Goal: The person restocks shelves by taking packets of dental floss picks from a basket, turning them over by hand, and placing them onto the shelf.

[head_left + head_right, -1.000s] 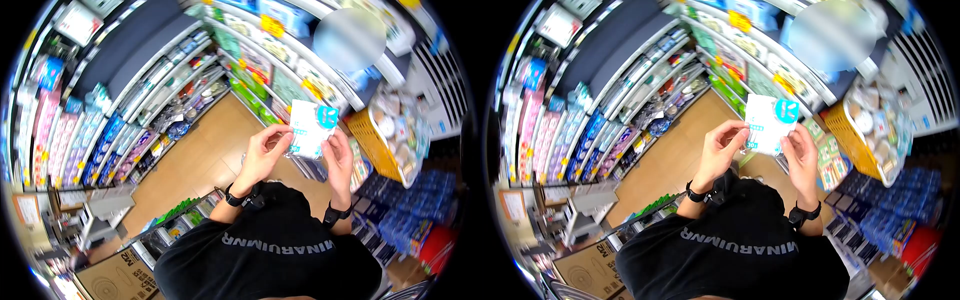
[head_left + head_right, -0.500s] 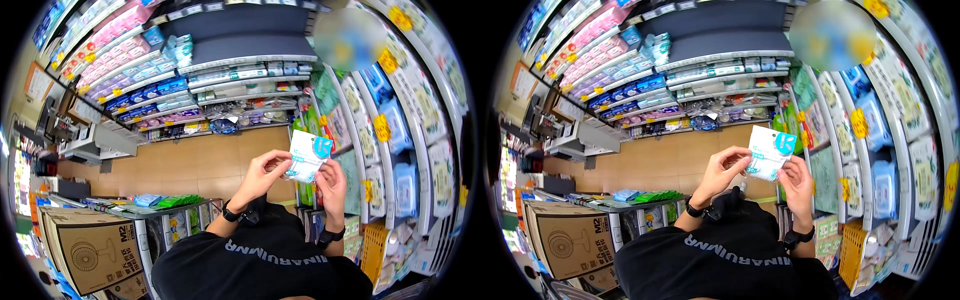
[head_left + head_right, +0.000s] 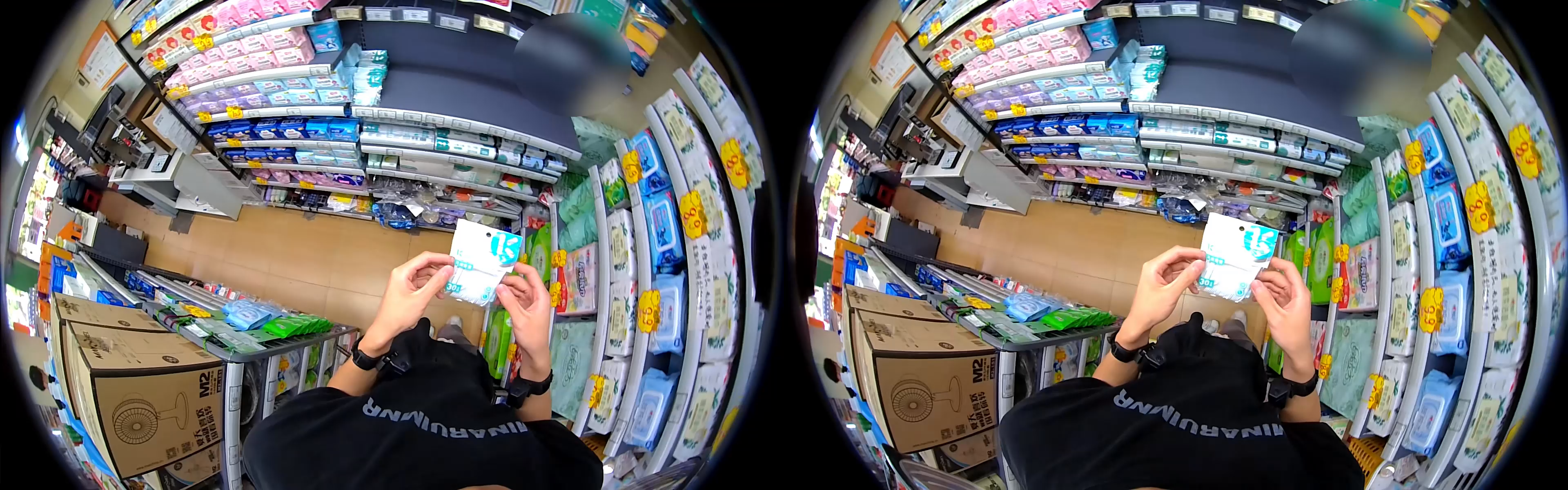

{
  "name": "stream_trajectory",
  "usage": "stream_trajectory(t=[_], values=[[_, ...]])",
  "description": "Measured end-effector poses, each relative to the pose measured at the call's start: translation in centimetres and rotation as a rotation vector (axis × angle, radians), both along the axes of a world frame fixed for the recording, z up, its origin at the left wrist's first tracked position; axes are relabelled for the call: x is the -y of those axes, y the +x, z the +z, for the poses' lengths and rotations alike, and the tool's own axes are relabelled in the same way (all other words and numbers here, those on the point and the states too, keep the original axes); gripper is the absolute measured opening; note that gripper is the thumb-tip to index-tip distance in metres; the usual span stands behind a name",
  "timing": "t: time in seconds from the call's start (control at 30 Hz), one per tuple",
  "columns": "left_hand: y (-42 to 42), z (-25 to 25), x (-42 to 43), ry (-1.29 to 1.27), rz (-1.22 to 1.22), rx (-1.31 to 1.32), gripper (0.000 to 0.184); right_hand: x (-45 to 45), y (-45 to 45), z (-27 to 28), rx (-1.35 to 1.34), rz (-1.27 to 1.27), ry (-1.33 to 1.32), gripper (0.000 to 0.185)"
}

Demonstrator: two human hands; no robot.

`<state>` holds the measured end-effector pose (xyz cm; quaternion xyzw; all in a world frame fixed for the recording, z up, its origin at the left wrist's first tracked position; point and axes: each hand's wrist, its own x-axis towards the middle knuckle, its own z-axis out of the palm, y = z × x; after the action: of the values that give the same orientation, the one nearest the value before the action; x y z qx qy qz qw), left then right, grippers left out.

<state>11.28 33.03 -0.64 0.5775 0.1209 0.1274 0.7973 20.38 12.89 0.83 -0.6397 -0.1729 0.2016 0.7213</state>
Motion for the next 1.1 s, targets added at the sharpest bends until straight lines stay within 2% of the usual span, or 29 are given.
stream_trajectory(t=[0.33, 0.77, 0.83, 1.1], values=[[3.4, -0.5, -2.6, 0.033, 0.062, -0.070, 0.024, -3.2, 6.0, -1.4, -0.025, 0.128, -0.026, 0.026], [15.0, -0.5, -8.5, 0.113, 0.221, -0.002, 0.025, -10.5, 20.1, -2.1, 0.028, 0.306, 0.004, 0.020], [16.3, -0.8, -9.5, 0.209, 0.214, -0.043, 0.027, -11.8, 21.8, -2.7, 0.011, 0.325, 0.016, 0.020], [17.6, -2.2, -12.3, 0.182, 0.405, -0.066, 0.025, -17.5, 26.1, -2.9, -0.017, 0.503, -0.073, 0.017]])
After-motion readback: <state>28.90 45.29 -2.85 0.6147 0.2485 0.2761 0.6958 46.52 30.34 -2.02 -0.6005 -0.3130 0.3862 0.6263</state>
